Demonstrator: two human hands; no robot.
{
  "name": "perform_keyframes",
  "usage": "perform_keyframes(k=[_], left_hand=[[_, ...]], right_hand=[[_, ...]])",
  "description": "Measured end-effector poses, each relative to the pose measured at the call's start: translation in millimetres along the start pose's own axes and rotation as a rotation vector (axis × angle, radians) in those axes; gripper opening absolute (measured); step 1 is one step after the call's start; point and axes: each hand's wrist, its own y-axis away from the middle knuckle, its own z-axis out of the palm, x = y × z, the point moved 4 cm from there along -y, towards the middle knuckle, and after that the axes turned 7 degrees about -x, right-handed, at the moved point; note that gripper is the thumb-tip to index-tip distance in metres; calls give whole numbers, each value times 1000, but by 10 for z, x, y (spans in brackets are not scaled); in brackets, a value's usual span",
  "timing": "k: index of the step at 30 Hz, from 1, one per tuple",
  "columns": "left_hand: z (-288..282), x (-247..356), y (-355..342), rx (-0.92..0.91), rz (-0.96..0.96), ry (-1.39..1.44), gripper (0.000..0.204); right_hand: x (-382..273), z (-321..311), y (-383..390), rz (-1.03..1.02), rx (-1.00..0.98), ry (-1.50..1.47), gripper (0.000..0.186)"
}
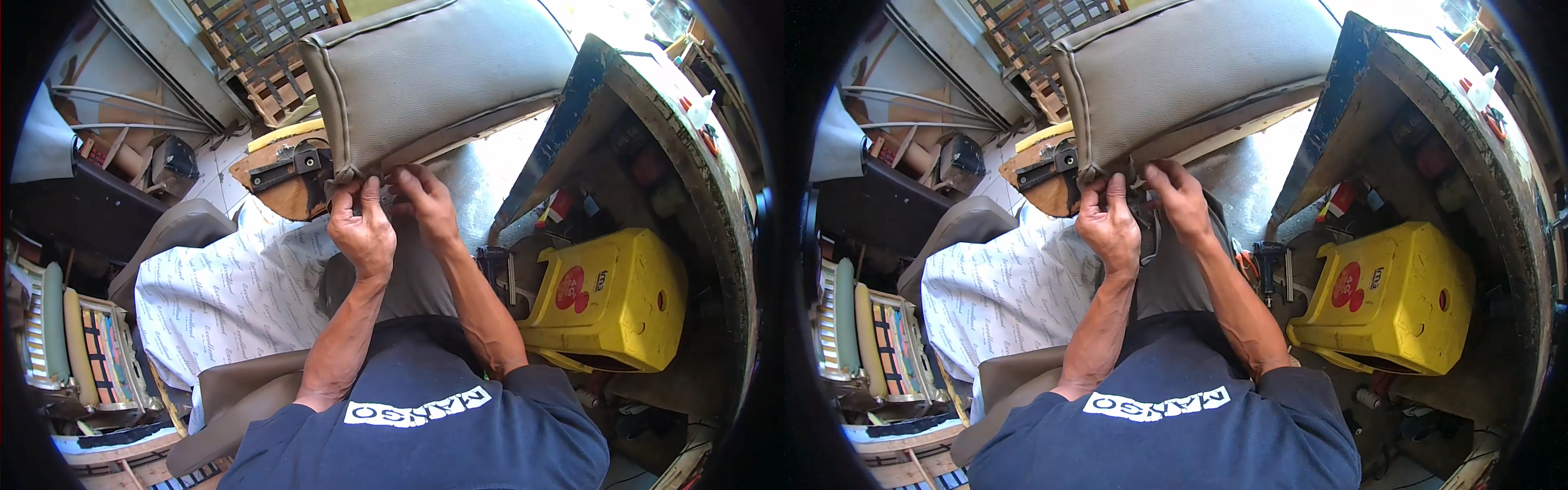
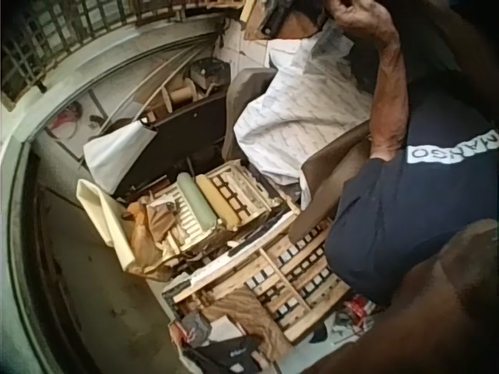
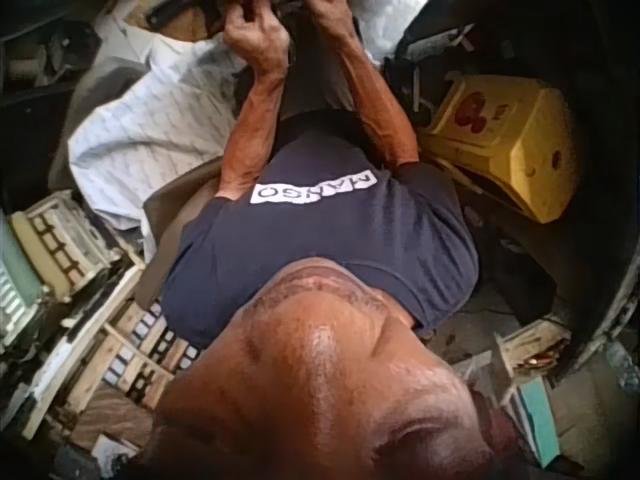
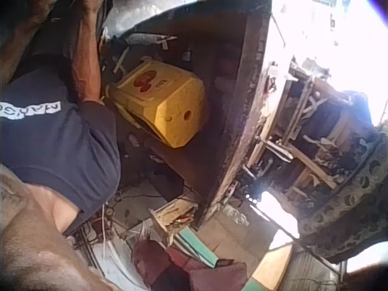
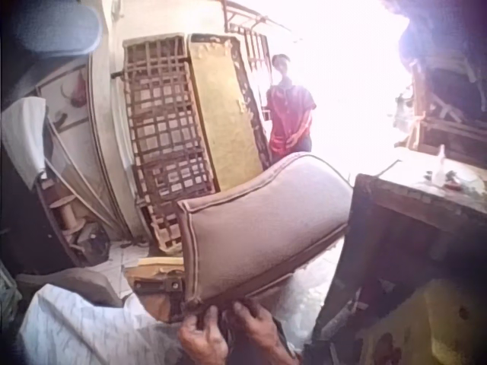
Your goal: The person applies adhesive from a tube to the edge of a tan leather-like material on a chair part, presses the edge down by hand, uses a pneumatic stapler to secure the fabric to the frame, and cuts excess material using shears.
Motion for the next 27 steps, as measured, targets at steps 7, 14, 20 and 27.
perform_keyframes(k=[7, 14, 20, 27], left_hand=[[15, -64, 69, -85, -173, 325, 18], [78, -47, 69, -154, -143, 430, 19], [150, -63, 37, -150, -157, 238, 19], [-23, -43, -44, 1, 117, -151, 30]], right_hand=[[103, 199, -123, 213, -272, -451, 36], [227, -42, -165, 262, -397, -551, 20], [-154, -247, 34, 91, -75, 434, 38], [-2238, -562, 941, -518, 299, 1112, 10]])
